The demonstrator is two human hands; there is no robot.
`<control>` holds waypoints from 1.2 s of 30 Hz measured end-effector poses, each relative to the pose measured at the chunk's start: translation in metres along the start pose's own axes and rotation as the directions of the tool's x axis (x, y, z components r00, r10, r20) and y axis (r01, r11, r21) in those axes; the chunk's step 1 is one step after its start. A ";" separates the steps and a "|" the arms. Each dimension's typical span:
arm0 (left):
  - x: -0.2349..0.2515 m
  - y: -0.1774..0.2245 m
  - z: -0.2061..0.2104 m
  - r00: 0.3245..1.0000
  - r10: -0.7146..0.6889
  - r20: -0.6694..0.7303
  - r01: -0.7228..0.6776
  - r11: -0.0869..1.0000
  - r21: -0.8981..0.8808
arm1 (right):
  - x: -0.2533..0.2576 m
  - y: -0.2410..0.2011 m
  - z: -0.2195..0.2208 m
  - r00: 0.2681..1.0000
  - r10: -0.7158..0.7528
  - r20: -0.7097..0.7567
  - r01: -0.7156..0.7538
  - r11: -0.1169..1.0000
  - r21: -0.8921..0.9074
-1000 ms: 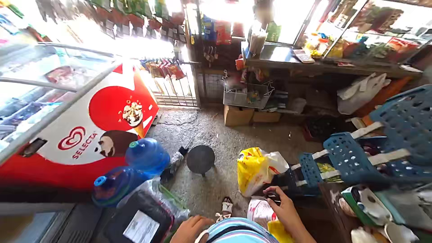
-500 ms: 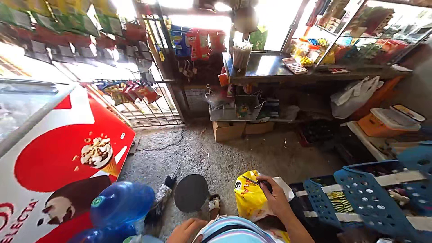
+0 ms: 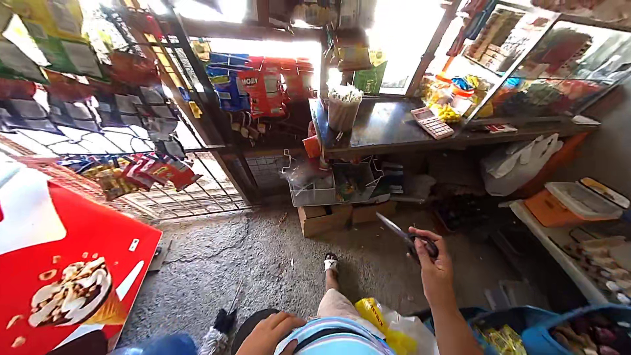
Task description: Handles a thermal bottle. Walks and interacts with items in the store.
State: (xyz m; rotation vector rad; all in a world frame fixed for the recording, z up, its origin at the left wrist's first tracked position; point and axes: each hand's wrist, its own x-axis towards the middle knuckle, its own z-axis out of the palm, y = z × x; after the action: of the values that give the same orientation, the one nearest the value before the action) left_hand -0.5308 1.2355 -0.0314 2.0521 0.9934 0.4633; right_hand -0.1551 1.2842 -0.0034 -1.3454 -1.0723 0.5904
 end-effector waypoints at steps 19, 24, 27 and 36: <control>0.505 -0.044 -0.102 0.893 -0.099 -0.440 0.274 0.894 0.355 | 0.409 0.150 0.083 0.711 -0.345 0.612 0.684 0.542 -0.489; 0.490 -0.055 -0.105 0.868 0.042 -0.495 0.191 0.892 0.409 | 0.402 0.149 0.082 0.683 -0.425 0.593 0.721 0.519 -0.459; 0.444 -0.060 -0.098 0.768 0.073 -0.637 0.220 0.903 0.370 | 0.386 0.132 0.091 0.649 -0.634 0.420 0.760 0.543 -0.356; 0.173 -0.041 -0.001 0.170 -0.510 -0.843 0.479 0.791 -0.381 | 0.273 0.088 0.225 0.229 -0.772 0.592 0.716 0.546 0.435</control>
State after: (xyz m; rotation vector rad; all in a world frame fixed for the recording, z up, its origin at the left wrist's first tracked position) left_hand -0.4431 1.3868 -0.0658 1.1038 2.2342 1.3424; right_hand -0.2114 1.6428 -0.0390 -0.2782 -2.1839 0.3940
